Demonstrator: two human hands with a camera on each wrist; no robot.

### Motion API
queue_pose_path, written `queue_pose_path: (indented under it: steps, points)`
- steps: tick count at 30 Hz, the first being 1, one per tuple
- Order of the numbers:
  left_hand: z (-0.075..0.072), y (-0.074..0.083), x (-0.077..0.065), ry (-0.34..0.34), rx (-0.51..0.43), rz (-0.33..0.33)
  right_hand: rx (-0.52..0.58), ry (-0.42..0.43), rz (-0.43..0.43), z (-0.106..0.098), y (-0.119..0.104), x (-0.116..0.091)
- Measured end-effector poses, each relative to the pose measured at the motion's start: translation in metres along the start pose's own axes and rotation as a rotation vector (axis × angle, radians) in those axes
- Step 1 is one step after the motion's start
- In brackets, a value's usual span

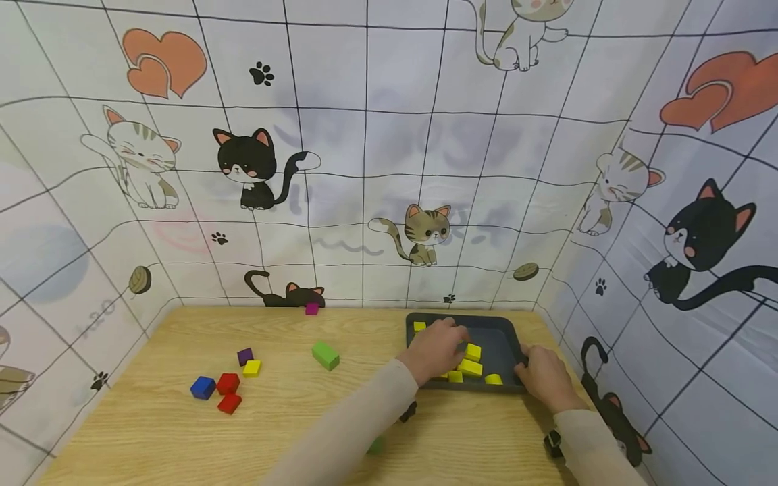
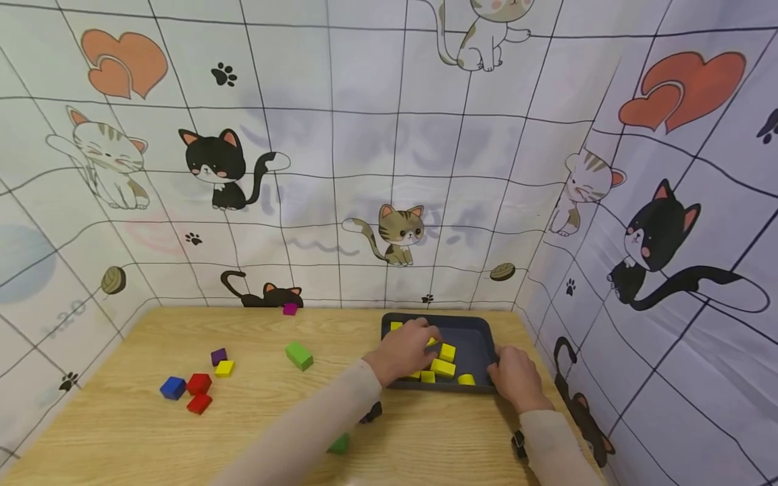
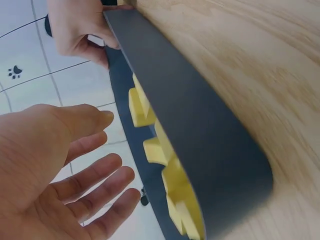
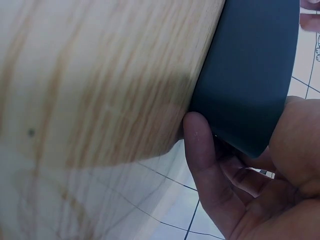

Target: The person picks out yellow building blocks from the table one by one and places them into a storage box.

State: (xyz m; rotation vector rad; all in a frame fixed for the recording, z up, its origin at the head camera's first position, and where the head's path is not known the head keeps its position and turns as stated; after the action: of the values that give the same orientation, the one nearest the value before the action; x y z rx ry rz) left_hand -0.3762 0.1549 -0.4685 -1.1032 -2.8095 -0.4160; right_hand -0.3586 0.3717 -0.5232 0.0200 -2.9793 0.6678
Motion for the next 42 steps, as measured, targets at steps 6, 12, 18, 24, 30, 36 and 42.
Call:
queue_pose_path:
  steps: [6,12,18,24,30,36,42]
  points:
    - [-0.014,-0.014,-0.018,0.018,0.059,-0.031,-0.010,0.005,0.004,0.000,0.003,0.000]
    - [-0.028,-0.034,-0.039,0.064,0.058,-0.014,-0.019,0.010,-0.007,-0.001,0.004,0.001]
    - [-0.049,-0.055,-0.068,0.115,0.057,-0.046,-0.015,0.010,-0.004,-0.001,0.004,0.001]
    - [-0.061,-0.080,-0.101,0.161,0.043,-0.097,-0.023,0.005,0.008,-0.002,0.005,0.000]
    - [-0.068,-0.112,-0.137,0.186,0.045,-0.195,-0.044,-0.001,0.018,-0.004,0.005,-0.002]
    - [-0.076,-0.145,-0.174,0.224,0.047,-0.287,-0.040,-0.002,0.023,-0.004,0.003,-0.002]
    - [-0.078,-0.177,-0.212,0.249,0.050,-0.364,-0.024,-0.006,0.016,-0.002,0.001,0.000]
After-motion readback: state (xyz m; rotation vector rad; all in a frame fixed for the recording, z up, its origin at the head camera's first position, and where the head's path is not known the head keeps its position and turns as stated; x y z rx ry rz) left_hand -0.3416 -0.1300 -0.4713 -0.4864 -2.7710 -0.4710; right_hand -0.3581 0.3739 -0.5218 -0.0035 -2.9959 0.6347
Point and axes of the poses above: each hand's wrist, its own x-axis towards the middle knuckle, its own z-axis out of the palm, y = z × x, the point moved 8 cm from there along x, towards the middle knuckle, and after that the axes turned 2 degrees about -y, right-handed, at the moved point
